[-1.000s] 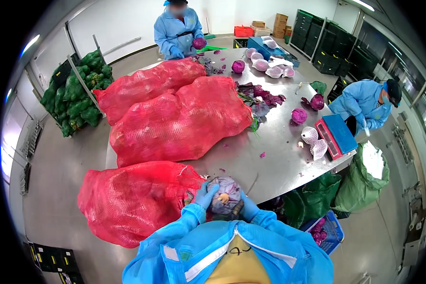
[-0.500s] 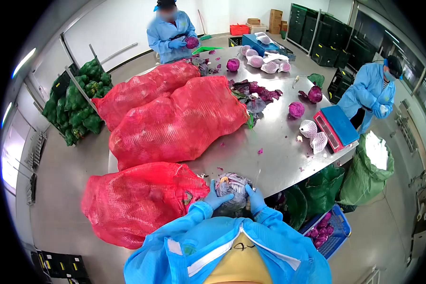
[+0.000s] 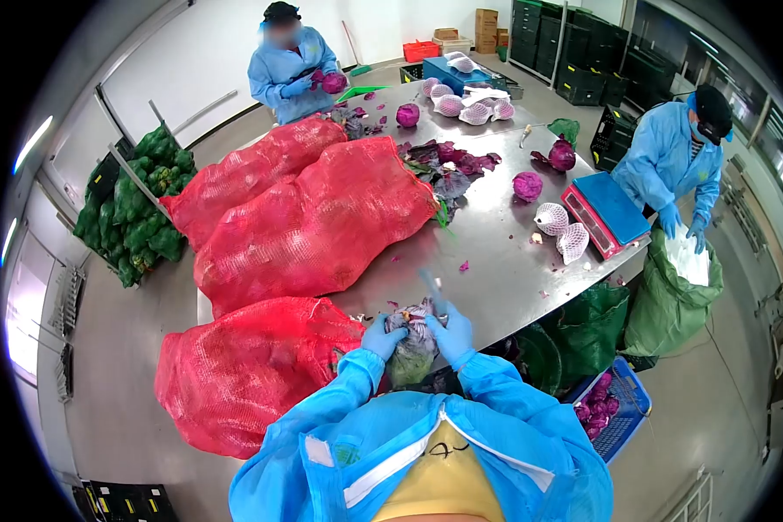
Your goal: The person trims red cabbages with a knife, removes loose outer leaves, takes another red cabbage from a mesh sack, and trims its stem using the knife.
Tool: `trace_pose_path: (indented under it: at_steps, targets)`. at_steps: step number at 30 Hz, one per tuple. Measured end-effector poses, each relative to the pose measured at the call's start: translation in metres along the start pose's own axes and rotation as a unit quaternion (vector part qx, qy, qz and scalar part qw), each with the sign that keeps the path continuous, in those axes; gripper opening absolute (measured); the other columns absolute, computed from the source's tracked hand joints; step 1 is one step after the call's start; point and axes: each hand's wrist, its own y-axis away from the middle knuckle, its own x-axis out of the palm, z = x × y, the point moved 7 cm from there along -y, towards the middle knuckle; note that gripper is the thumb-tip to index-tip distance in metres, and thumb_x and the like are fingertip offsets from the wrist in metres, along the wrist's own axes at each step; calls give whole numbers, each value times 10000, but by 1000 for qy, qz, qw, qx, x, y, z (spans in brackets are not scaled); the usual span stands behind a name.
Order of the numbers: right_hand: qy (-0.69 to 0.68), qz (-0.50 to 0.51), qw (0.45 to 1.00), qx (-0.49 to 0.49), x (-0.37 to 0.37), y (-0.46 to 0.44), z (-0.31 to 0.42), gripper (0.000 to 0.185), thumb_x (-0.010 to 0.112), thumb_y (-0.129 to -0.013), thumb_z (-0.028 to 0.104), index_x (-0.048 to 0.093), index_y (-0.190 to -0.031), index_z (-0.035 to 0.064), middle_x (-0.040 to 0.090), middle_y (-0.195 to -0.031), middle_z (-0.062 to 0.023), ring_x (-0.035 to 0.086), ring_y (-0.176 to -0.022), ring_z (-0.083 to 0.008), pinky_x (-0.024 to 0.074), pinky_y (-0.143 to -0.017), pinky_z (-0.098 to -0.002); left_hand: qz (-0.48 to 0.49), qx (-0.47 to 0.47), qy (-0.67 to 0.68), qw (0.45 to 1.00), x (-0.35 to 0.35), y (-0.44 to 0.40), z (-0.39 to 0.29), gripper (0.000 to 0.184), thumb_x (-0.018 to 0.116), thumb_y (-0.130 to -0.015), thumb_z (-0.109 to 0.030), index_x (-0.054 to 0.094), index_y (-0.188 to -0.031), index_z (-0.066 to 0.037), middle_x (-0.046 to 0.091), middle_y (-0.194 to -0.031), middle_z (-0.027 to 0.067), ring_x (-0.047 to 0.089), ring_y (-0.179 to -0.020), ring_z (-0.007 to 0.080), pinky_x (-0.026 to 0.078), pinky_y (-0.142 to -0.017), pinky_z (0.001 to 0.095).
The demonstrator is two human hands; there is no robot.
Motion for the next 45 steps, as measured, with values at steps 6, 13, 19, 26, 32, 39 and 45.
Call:
trace_pose_path:
  at_steps: [6, 13, 19, 26, 32, 39, 45]
  targets:
    - [131, 92, 974, -159, 27, 2, 51, 311, 662, -806, 278, 593, -1002, 47, 627, -752, -158, 626, -674, -325, 476, -602, -399, 6, -76, 395, 916, 26, -21, 38, 380, 689, -700, -30, 584, -1062, 19, 648, -950, 106, 630, -840, 201, 509, -778, 315]
    - [81, 144, 966, -200, 50, -1, 33, 305, 653, -840, 301, 606, -1016, 57, 629, -897, -134, 611, -827, -260, 472, -729, -368, 29, -52, 503, 862, 1, -30, -2, 383, 654, -731, -3, 556, -1099, 33, 628, -1011, 106, 618, -901, 210, 503, -806, 318]
    - [-232, 143, 960, 65, 53, -19, -16, 315, 616, -893, 315, 601, -1024, 29, 596, -865, -21, 525, -714, -101, 452, -656, -265, -84, 24, 332, 939, 5, -74, -3, 502, 725, -759, -155, 521, -1190, 4, 614, -1084, 114, 587, -992, 200, 457, -887, 301]
    - [-348, 219, 909, 75, 54, 3, -6, 651, 712, -820, 254, 409, -1343, 12, 544, -1210, -67, 562, -1034, -165, 464, -858, -289, -172, 40, 361, 916, 7, -70, -14, 362, 646, -876, -262, 556, -1111, -1, 598, -1137, 103, 561, -1010, 166, 438, -906, 290]
    - [-303, 139, 940, 75, 42, -13, -42, 641, 769, -717, 78, 476, -1284, 16, 621, -1094, -60, 602, -971, -162, 489, -861, -298, 57, -71, 491, 866, 44, -82, 1, 489, 521, -925, -439, 537, -1198, -35, 584, -1124, 86, 567, -998, 171, 467, -881, 320]
    - [-196, 52, 973, 114, -3, -20, -109, 499, 761, -708, 64, 556, -1156, -11, 649, -958, -66, 620, -821, -139, 512, -720, -283, -32, 140, -59, 988, -14, 2, 22, 1131, 816, -577, -531, 272, -1394, 32, 309, -1404, 246, 392, -1246, 389, 354, -1032, 438]
    - [-271, 77, 928, 243, -41, 7, -100, 303, 767, -730, 163, 632, -977, 52, 620, -720, -14, 581, -596, -123, 484, -554, -285, 49, 113, -53, 991, 39, -1, -14, 1371, 875, -428, -518, 133, -1431, 52, 349, -1382, 270, 345, -1287, 410, 295, -1079, 428]
